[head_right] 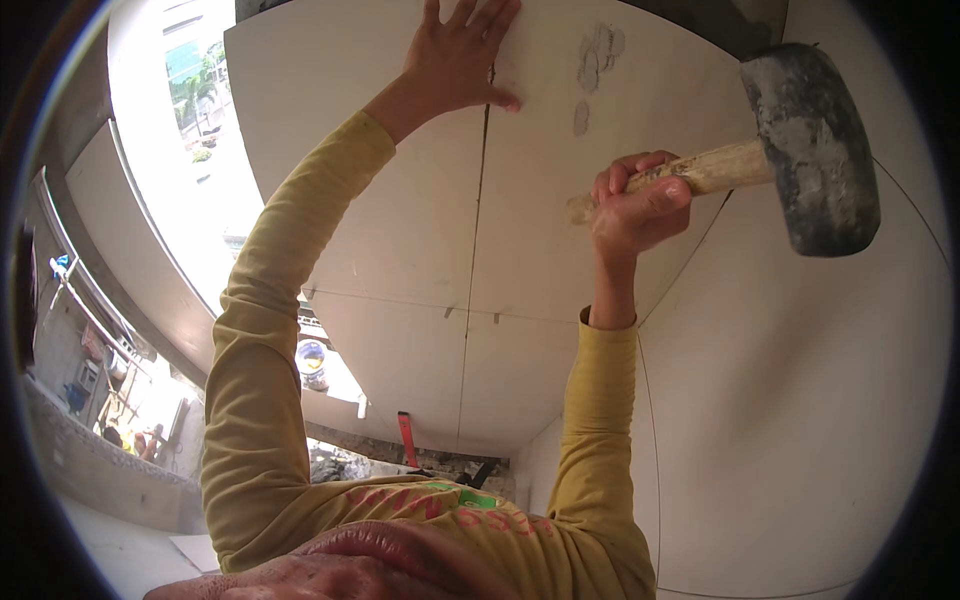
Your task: The person installs ceiling tiles by tapping them into place with a rubber mallet and wiping the surface with a sponge. They repeatedly adjust tile alignment and clean the joints between tiles.
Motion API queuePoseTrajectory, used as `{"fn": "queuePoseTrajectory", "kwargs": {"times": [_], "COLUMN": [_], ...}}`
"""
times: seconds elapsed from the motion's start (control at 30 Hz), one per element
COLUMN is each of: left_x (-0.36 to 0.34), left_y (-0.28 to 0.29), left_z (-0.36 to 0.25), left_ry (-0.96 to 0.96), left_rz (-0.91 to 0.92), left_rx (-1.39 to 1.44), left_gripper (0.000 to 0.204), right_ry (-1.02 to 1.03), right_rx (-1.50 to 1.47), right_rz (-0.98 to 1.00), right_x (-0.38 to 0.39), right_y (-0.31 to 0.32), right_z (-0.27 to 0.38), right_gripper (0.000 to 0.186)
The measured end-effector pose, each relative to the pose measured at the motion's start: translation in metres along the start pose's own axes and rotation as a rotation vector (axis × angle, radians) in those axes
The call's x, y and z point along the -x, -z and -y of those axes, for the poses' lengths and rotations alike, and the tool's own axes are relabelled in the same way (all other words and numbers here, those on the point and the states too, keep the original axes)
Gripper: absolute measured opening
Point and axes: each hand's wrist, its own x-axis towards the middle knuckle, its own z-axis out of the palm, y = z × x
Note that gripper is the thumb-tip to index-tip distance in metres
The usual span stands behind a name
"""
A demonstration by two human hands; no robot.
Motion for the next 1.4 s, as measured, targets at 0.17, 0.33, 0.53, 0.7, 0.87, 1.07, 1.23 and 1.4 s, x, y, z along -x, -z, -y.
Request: {"fn": "queuePoseTrajectory", "kwargs": {"times": [0.17, 0.33, 0.53, 0.7, 0.87, 1.07, 1.23, 1.4], "left_x": [-0.001, 0.002, -0.001, -0.005, -0.004, -0.002, 0.019, 0.021], "left_y": [0.016, 0.011, 0.015, 0.030, 0.020, 0.016, 0.031, 0.024], "left_z": [-0.008, -0.003, 0.001, -0.006, -0.006, 0.001, -0.018, -0.005], "left_ry": [-0.004, -0.008, 0.010, -0.003, -0.006, 0.050, 0.002, 0.004], "left_rz": [0.123, 0.086, 0.050, 0.165, 0.115, 0.028, 0.170, -0.031], "left_rx": [0.003, 0.029, 0.018, -0.010, 0.030, 0.085, 0.149, 0.225], "left_gripper": [0.132, 0.129, 0.122, 0.119, 0.119, 0.112, 0.104, 0.091], "right_ry": [-0.467, 0.119, -0.403, -0.027, -0.451, -0.534, -0.530, -0.509], "right_rx": [0.231, 0.013, 0.302, 0.035, 0.308, 0.257, 0.294, 0.314], "right_rz": [0.217, -0.032, 0.223, -0.018, 0.249, 0.150, 0.133, 0.162], "right_x": [-0.011, 0.009, -0.017, -0.003, -0.021, 0.017, 0.043, 0.053], "right_y": [0.008, -0.004, 0.001, 0.000, 0.007, 0.037, 0.064, 0.091], "right_z": [-0.012, 0.022, -0.013, 0.015, -0.020, 0.005, 0.021, 0.017], "right_gripper": [0.067, 0.069, 0.069, 0.079, 0.068, 0.073, 0.069, 0.069]}}
